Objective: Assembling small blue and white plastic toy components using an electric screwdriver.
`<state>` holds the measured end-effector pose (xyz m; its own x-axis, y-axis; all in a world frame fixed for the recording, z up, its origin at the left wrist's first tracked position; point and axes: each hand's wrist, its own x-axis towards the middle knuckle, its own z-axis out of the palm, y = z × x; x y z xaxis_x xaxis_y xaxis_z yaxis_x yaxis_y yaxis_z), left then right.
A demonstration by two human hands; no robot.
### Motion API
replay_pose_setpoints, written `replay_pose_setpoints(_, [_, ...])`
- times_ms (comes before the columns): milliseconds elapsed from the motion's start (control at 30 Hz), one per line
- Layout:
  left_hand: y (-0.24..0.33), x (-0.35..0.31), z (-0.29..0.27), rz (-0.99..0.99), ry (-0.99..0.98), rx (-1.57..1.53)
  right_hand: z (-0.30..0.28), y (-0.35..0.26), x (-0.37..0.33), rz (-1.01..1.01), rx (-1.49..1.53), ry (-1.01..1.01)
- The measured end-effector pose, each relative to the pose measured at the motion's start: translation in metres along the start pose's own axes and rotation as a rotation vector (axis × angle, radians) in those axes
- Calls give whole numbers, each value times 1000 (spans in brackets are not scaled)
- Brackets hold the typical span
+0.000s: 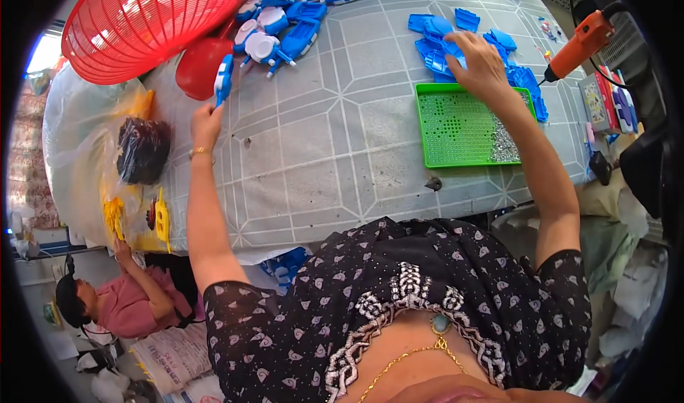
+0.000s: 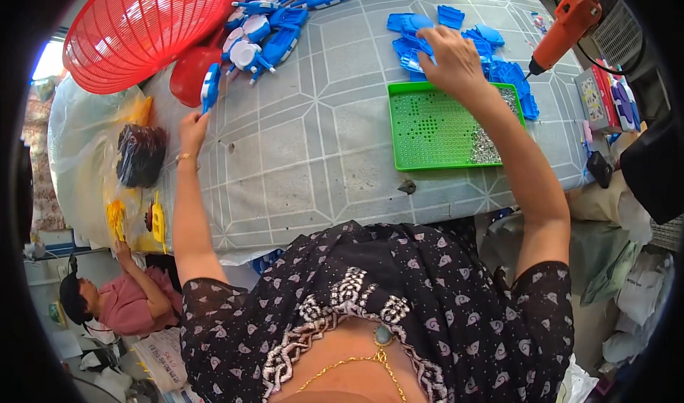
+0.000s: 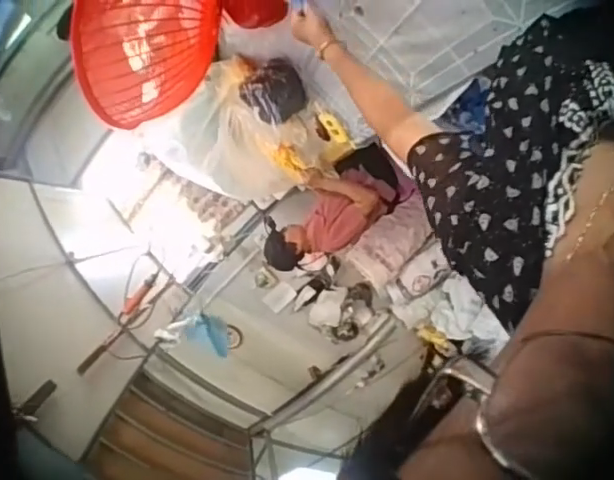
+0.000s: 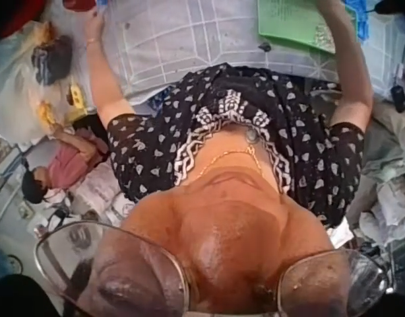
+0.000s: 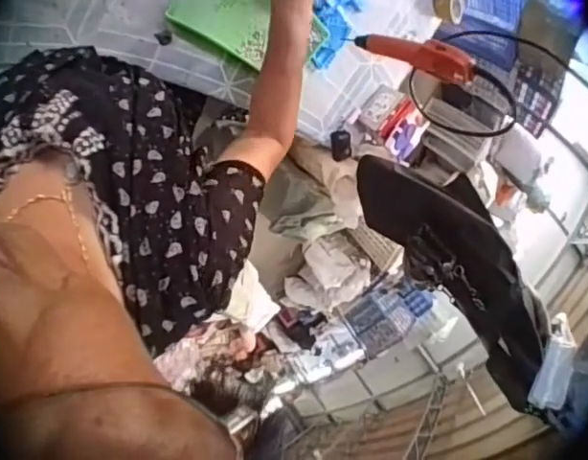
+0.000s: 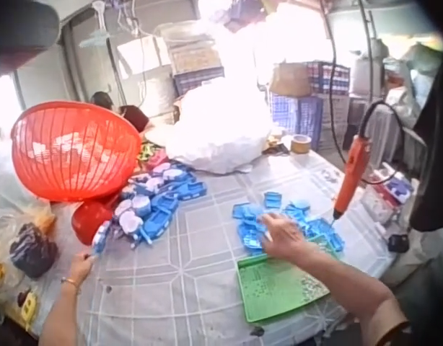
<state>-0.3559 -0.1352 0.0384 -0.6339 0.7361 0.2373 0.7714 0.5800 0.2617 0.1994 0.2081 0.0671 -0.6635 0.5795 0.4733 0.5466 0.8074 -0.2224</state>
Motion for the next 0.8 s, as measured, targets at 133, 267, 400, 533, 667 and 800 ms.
replay_pose_setpoints(133, [66, -82, -50, -361, -304, -775, 50, 33, 54, 297, -223, -160])
replay_pose_setpoints(267, [125, -160, -74, -364, -688, -949, 87, 60, 97, 354, -241, -351])
replay_pose_setpoints(400, [166, -191, -54, -273, -939, -964, 99, 70, 110, 140, -147, -285])
replay_pose_setpoints(533, [188, -192, -29, 158, -467, -550, 84, 40, 97, 64, -43, -65])
replay_pose_setpoints(667, [241, -160, -27, 205, -164, -714, 62, 22, 77, 202, 561, -193])
replay_pose_setpoints(800, [286, -134, -15, -149, -589, -1452, 31, -86, 30, 144, 1350, -216])
